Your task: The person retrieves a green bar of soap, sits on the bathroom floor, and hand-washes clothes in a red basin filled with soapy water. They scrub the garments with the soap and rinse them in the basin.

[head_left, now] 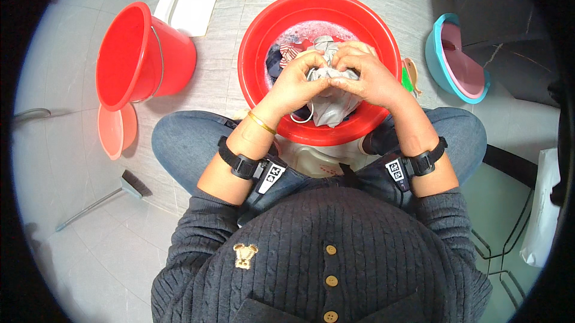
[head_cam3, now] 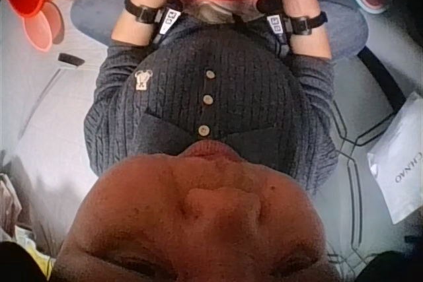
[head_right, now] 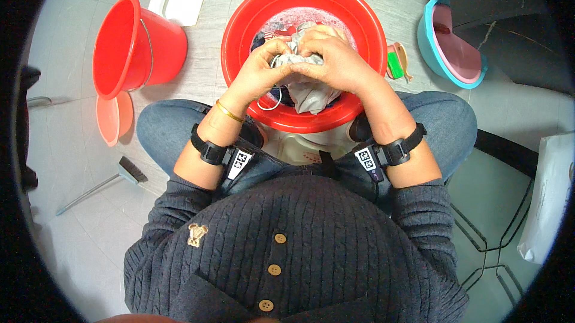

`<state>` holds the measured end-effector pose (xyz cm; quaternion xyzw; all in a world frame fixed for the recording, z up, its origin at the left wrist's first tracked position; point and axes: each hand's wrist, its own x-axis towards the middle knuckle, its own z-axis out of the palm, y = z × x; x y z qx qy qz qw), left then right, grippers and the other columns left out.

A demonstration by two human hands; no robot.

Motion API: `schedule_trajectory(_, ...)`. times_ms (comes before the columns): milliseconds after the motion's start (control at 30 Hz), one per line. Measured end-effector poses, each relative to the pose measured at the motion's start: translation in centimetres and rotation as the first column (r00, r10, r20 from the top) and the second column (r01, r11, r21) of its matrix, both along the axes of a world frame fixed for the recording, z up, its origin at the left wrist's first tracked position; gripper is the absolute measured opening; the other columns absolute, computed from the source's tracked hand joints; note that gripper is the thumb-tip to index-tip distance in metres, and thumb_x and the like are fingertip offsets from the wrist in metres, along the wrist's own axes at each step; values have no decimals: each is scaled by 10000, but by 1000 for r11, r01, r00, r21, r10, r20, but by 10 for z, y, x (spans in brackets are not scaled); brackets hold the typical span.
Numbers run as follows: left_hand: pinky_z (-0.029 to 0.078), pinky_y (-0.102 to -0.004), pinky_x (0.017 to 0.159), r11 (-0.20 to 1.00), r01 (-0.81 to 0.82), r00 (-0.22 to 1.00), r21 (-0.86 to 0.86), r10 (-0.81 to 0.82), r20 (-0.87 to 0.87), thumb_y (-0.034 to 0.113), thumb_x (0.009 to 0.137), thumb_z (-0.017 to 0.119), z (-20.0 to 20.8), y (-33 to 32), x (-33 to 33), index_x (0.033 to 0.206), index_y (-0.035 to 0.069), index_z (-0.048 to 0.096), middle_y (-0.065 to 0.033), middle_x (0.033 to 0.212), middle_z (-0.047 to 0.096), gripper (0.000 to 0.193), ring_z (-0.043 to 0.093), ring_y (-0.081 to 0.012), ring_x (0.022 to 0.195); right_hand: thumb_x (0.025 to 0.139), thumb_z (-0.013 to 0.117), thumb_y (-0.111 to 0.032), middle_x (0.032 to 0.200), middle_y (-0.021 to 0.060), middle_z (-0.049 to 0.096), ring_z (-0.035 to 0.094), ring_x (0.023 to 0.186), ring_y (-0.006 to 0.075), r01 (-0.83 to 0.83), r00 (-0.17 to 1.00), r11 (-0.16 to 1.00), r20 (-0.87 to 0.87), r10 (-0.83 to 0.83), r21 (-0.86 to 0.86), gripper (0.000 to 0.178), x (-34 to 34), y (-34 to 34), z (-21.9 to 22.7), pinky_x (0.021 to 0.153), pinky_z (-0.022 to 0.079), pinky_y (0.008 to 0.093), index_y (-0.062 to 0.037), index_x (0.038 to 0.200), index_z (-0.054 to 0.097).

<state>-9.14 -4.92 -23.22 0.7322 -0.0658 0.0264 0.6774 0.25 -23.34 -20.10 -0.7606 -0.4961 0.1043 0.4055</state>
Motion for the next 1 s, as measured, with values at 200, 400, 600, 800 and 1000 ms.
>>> schedule_trajectory(200,493,-282,757,821,45,925,-569,-248,-286,153,864,644,1,2,-3,953,72,572,-22,928,607,140,584,-110,822,810,680,-174,839,12,572,546,807,106,165,421,978,-906,44,124,168,-2,-1,-7,735,454,251,-65,818,553)
schedule_trajectory(400,504,-322,813,460,-69,959,-885,-215,-186,202,927,549,-7,-13,1,969,77,554,-54,977,622,132,610,-156,894,876,601,-183,883,32,625,597,821,121,279,199,948,-975,97,151,162,-1,7,-14,765,498,271,-32,934,604)
schedule_trajectory(600,546,-343,701,329,-321,895,-888,-201,-398,194,952,476,-29,-21,12,947,60,540,-105,912,624,149,638,-202,810,896,563,-261,754,89,649,616,687,173,412,686,891,-577,-442,-192,252,-25,38,-10,641,487,315,-20,882,633)
schedule_trajectory(800,431,-335,465,192,-579,778,-792,-160,-608,364,976,403,-52,-35,15,754,122,498,-30,621,520,342,517,-180,509,863,511,-210,697,207,618,630,642,359,250,954,882,259,-153,-399,242,-55,62,-13,581,493,467,-35,738,623)
schedule_trajectory(1000,499,-358,619,149,-409,891,-900,-149,-430,364,984,364,-67,-30,11,849,100,549,-73,764,599,350,599,-235,642,909,418,-245,703,215,618,627,653,370,29,996,975,91,-9,-220,324,-55,60,-25,588,496,453,-38,780,631)
